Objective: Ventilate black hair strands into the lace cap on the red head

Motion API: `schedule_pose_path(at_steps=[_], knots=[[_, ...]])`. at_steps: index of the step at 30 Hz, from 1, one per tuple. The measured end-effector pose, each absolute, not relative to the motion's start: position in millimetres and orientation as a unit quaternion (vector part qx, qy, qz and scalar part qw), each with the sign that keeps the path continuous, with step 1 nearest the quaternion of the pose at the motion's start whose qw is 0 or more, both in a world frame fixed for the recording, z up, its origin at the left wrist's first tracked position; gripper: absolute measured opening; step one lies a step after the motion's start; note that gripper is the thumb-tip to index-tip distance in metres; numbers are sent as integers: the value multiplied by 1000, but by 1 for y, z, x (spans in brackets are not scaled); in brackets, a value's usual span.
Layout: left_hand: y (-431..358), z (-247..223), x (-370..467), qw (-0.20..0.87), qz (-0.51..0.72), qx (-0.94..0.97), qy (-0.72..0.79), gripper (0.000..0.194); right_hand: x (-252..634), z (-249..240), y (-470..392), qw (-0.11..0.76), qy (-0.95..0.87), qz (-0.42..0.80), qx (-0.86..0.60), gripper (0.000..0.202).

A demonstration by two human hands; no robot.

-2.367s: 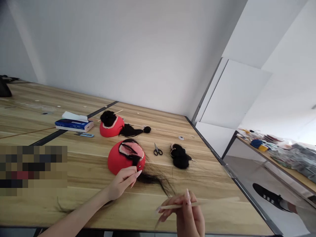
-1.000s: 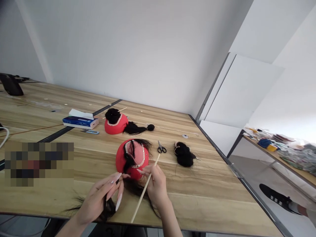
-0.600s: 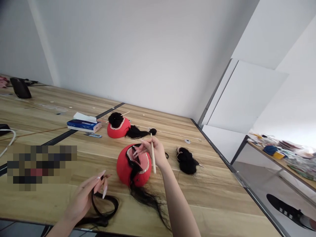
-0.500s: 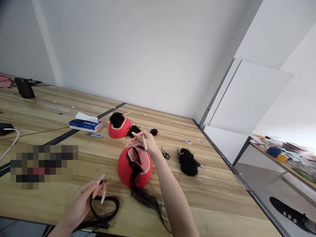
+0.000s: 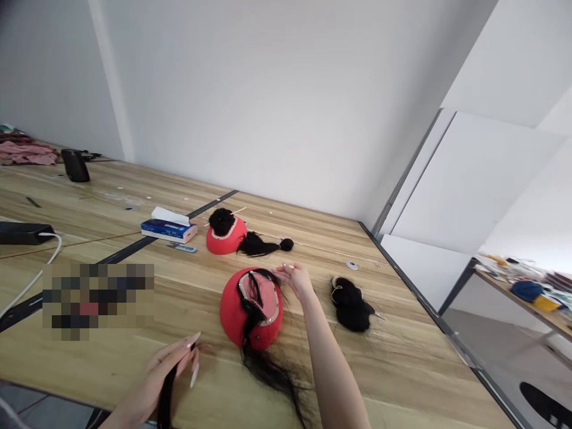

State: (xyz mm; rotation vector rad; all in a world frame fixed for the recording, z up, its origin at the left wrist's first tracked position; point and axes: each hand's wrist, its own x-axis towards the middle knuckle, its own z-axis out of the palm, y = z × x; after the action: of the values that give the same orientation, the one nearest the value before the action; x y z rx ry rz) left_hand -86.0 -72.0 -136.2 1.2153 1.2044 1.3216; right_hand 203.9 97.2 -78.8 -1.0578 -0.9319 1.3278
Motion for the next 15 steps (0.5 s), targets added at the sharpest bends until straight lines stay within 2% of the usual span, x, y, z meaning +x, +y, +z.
schedule_pose_path(at_steps=[4, 8, 15], knots=[[-46, -108, -68, 435, 557, 546, 449, 44, 208, -108, 65, 621, -366, 514, -465, 33], [0, -84, -41, 344, 603, 591, 411, 45, 185, -130, 55, 661, -355, 464, -470, 41], [21, -92, -28, 297, 619, 595, 418, 45, 160, -136, 66, 678, -374, 421, -472, 45]])
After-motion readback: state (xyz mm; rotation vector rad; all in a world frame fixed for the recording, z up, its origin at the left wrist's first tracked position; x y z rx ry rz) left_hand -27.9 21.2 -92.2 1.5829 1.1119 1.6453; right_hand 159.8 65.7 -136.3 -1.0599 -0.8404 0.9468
